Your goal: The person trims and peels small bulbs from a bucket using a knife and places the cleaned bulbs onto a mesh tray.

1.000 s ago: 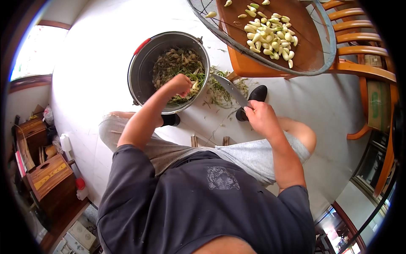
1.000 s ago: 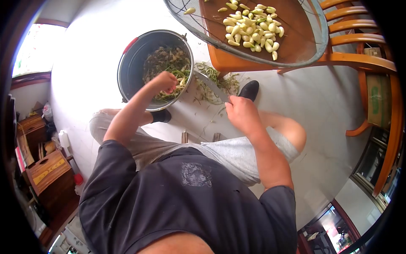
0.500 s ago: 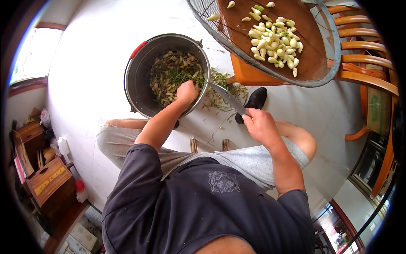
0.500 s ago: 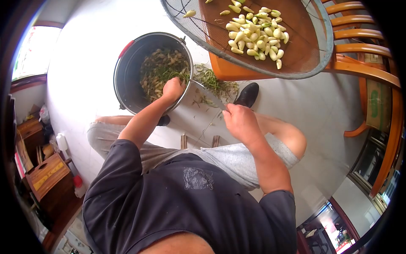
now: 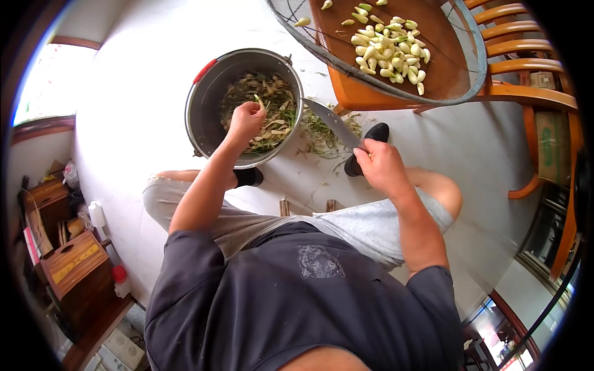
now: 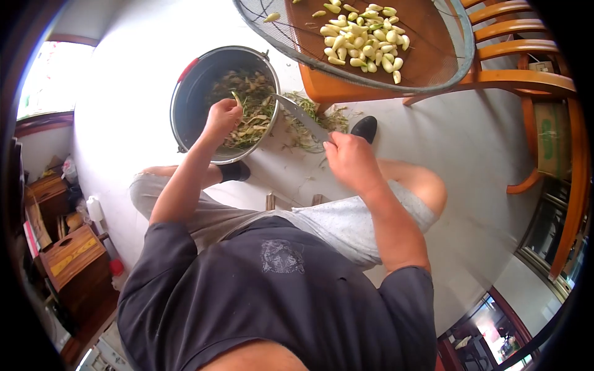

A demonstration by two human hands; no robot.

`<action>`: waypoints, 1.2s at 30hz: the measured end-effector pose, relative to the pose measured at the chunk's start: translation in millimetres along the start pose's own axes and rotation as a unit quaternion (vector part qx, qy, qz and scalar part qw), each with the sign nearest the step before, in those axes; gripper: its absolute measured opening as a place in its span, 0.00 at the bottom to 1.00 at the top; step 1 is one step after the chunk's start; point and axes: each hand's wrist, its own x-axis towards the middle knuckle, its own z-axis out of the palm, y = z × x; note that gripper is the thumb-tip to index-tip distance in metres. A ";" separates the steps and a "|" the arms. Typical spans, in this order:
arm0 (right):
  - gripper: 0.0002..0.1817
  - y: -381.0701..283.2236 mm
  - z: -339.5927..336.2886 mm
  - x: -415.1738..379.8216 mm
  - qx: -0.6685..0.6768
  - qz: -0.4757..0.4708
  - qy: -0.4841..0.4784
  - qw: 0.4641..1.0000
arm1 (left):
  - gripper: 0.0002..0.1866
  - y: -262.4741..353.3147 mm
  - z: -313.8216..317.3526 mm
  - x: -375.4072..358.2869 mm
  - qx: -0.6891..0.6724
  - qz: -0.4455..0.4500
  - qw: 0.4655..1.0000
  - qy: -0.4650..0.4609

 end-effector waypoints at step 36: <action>0.10 55.0 4.1 -31.8 -0.129 0.005 0.087 0.988 | 0.13 55.7 54.2 -111.8 -0.186 -0.016 0.962 -0.196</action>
